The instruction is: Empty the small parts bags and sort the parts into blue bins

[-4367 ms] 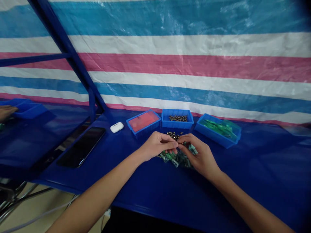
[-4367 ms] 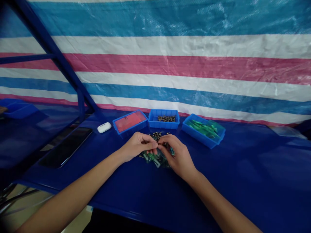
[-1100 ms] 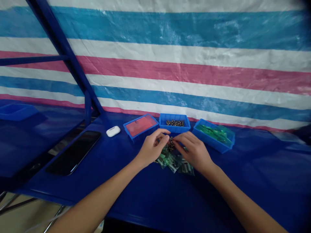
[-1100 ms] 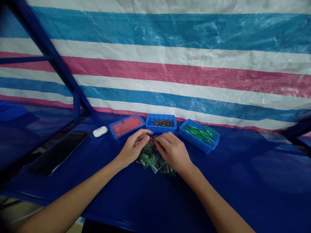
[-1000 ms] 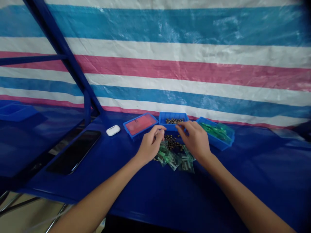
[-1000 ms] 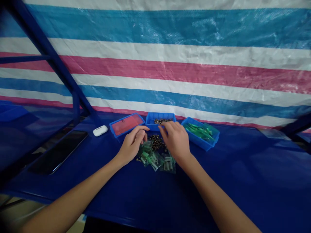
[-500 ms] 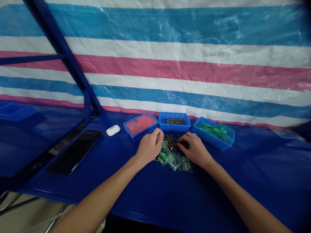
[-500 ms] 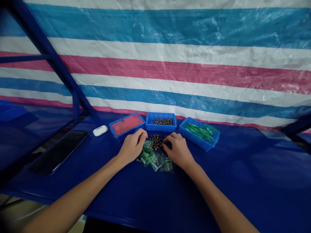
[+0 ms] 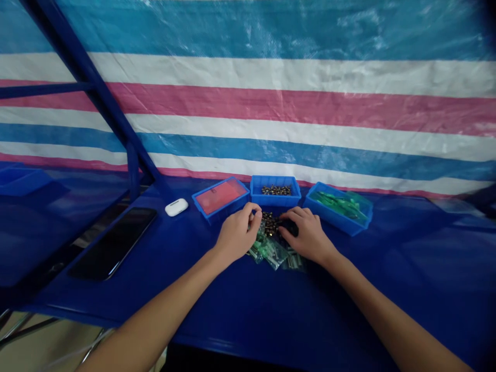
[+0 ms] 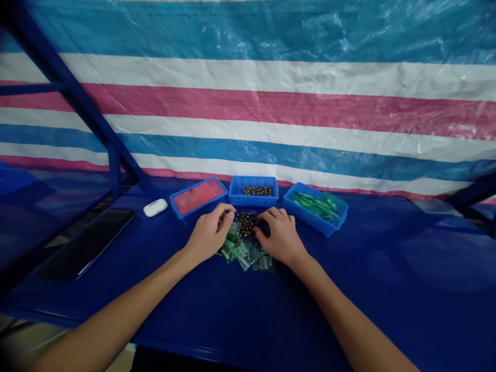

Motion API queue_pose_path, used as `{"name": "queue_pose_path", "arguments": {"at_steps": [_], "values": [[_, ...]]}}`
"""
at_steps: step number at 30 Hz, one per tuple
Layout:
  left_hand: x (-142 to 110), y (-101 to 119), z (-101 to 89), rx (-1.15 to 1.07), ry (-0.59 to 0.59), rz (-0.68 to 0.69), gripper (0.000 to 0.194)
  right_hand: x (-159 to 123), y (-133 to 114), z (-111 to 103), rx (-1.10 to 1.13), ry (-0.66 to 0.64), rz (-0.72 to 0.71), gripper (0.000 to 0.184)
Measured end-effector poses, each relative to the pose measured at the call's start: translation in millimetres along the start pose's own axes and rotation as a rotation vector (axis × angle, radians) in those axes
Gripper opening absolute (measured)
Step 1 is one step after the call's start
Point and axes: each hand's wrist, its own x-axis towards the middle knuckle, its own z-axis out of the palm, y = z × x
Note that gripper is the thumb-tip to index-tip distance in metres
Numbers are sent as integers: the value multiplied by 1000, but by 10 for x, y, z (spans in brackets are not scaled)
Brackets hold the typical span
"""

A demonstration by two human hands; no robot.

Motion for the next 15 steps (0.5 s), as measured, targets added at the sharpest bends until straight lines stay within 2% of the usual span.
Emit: {"name": "queue_pose_path", "arguments": {"at_steps": [6,12,15], "values": [[-5,14,16,10,-29,16,24,17,2,77,68,-12,51,5],[3,-5,24,14,-35,0,24,18,-11,83,72,-9,31,14],[2,-17,40,-3,-43,1,27,21,-1,85,98,-21,26,7]]}}
